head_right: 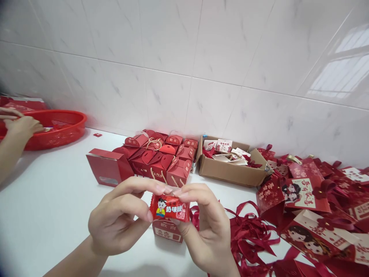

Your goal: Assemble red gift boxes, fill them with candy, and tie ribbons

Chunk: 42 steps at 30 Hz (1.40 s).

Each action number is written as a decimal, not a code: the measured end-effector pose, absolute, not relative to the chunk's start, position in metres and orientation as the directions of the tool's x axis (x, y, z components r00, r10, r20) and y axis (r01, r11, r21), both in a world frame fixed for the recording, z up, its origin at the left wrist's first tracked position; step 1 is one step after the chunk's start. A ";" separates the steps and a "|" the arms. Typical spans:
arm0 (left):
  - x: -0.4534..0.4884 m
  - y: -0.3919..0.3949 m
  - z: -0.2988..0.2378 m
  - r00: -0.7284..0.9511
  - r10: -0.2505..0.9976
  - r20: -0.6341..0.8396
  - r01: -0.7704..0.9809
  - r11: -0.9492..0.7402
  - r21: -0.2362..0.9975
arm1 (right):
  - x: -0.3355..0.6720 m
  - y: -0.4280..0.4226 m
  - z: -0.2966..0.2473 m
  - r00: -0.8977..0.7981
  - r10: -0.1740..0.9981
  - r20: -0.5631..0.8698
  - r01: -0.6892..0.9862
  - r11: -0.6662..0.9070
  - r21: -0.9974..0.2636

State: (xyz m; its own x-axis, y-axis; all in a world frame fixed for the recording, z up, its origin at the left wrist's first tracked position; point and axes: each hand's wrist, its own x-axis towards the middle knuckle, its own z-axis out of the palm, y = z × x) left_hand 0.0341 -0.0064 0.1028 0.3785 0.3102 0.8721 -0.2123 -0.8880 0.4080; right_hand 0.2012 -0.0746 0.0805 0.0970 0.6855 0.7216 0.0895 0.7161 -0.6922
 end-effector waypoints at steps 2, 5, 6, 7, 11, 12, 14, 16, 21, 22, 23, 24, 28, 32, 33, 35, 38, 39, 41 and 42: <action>0.035 -0.006 0.103 0.356 0.295 0.887 -0.208 -0.900 0.383 | 0.201 -0.074 0.080 0.093 0.671 0.735 0.137 0.723 -0.677; 0.035 -0.006 0.104 0.344 0.278 0.897 -0.212 -0.907 0.363 | 0.201 -0.072 0.081 0.089 0.659 0.747 0.203 0.722 -0.661; 0.035 -0.006 0.104 0.347 0.280 0.895 -0.215 -0.906 0.366 | 0.201 -0.072 0.081 0.088 0.656 0.750 0.212 0.723 -0.657; 0.034 -0.006 0.104 0.351 0.281 0.893 -0.219 -0.903 0.370 | 0.201 -0.072 0.081 0.084 0.652 0.753 0.214 0.726 -0.653; 0.033 -0.008 0.103 0.355 0.308 0.883 -0.206 -0.895 0.395 | 0.201 -0.071 0.082 0.045 0.670 0.741 0.206 0.720 -0.663; 0.033 -0.008 0.103 0.354 0.311 0.882 -0.200 -0.896 0.396 | 0.201 -0.070 0.082 0.030 0.677 0.736 0.213 0.715 -0.666; 0.034 -0.007 0.104 0.355 0.306 0.883 -0.189 -0.902 0.388 | 0.202 -0.069 0.082 0.001 0.679 0.734 0.242 0.712 -0.659; 0.036 -0.006 0.105 0.349 0.278 0.895 -0.194 -0.913 0.360 | 0.204 -0.067 0.081 -0.033 0.659 0.751 0.269 0.730 -0.629; 0.040 -0.004 0.102 0.324 0.283 0.903 -0.183 -0.918 0.353 | 0.207 -0.062 0.080 -0.049 0.609 0.791 0.287 0.768 -0.573; 0.041 -0.004 0.101 0.327 0.306 0.894 -0.171 -0.911 0.375 | 0.208 -0.061 0.080 -0.041 0.601 0.798 0.288 0.772 -0.567; 0.041 -0.003 0.101 0.334 0.332 0.882 -0.162 -0.902 0.400 | 0.208 -0.061 0.080 -0.033 0.597 0.802 0.291 0.773 -0.563; 0.042 -0.003 0.101 0.346 0.358 0.867 -0.155 -0.890 0.429 | 0.207 -0.061 0.081 -0.029 0.596 0.802 0.299 0.771 -0.562; 0.043 -0.003 0.100 0.406 0.413 0.816 -0.125 -0.859 0.497 | 0.205 -0.061 0.083 -0.028 0.608 0.794 0.349 0.750 -0.562; 0.041 -0.003 0.097 0.389 0.509 0.768 -0.094 -0.807 0.583 | 0.225 -0.054 0.082 0.093 0.576 0.812 0.439 0.708 -0.553; 0.040 -0.003 0.097 0.382 0.532 0.756 -0.090 -0.792 0.604 | 0.238 -0.051 0.082 0.194 0.544 0.817 0.448 0.691 -0.567; 0.038 -0.002 0.096 0.373 0.559 0.741 -0.076 -0.777 0.625 | 0.273 -0.050 0.082 0.502 0.426 0.753 0.335 0.707 -0.623; 0.035 0.000 0.097 0.347 0.580 0.737 -0.026 -0.780 0.626 | 0.336 -0.065 0.082 0.871 0.326 0.367 -0.215 0.926 -0.311; 0.035 0.001 0.098 0.330 0.591 0.736 -0.004 -0.779 0.627 | 0.355 -0.074 0.081 0.882 0.348 0.318 -0.280 0.929 -0.242; 0.035 0.002 0.098 0.271 0.619 0.737 0.021 -0.769 0.639 | 0.385 -0.092 0.077 0.848 0.487 0.207 -0.502 0.865 0.020; 0.035 0.003 0.097 0.270 0.624 0.733 0.025 -0.766 0.643 | 0.395 -0.100 0.074 0.835 0.517 0.188 -0.543 0.829 0.130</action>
